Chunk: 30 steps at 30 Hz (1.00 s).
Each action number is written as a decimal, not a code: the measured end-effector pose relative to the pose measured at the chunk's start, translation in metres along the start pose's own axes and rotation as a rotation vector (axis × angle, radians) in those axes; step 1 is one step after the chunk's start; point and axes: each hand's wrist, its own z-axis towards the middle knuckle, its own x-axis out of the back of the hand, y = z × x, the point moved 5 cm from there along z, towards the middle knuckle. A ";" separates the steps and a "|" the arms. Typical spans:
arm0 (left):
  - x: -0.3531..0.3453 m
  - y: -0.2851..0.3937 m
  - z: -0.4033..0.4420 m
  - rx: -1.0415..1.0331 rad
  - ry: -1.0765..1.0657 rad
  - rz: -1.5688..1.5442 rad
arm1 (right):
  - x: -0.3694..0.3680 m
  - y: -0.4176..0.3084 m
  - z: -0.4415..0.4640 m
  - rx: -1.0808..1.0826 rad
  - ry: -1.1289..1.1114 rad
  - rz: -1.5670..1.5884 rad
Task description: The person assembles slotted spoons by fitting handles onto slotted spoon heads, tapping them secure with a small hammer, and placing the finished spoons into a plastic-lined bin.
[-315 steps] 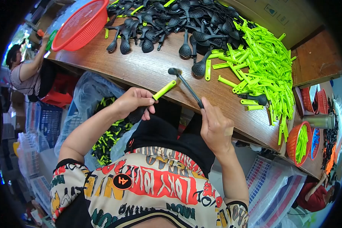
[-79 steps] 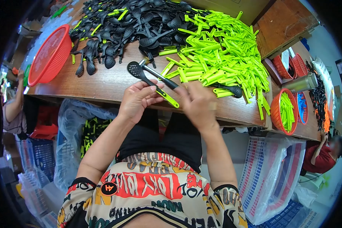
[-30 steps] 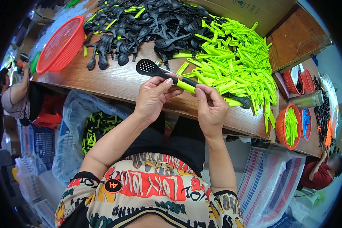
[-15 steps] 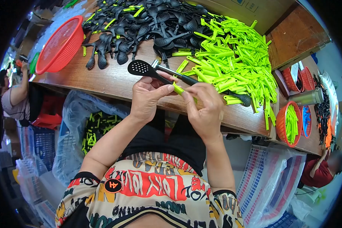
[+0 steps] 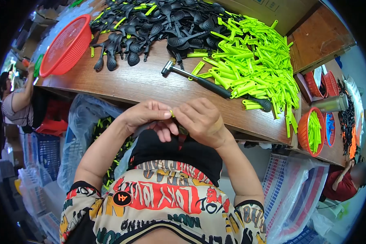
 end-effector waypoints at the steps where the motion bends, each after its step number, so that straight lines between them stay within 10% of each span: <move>1: 0.003 -0.002 -0.003 0.009 0.090 0.011 | -0.002 0.001 0.001 0.002 -0.002 0.003; 6: 0.033 -0.028 -0.011 -0.112 0.433 -0.056 | -0.013 0.057 -0.011 -0.532 0.058 -0.328; 10: 0.039 -0.037 -0.010 -0.149 0.573 0.033 | -0.024 0.073 -0.012 -0.461 -0.127 -0.419; 16: 0.050 -0.034 -0.016 -0.171 0.581 -0.040 | -0.004 0.037 -0.049 -0.964 0.001 0.572; 30: 0.049 -0.035 -0.019 -0.190 0.627 -0.022 | 0.021 -0.020 -0.059 -0.692 0.108 0.391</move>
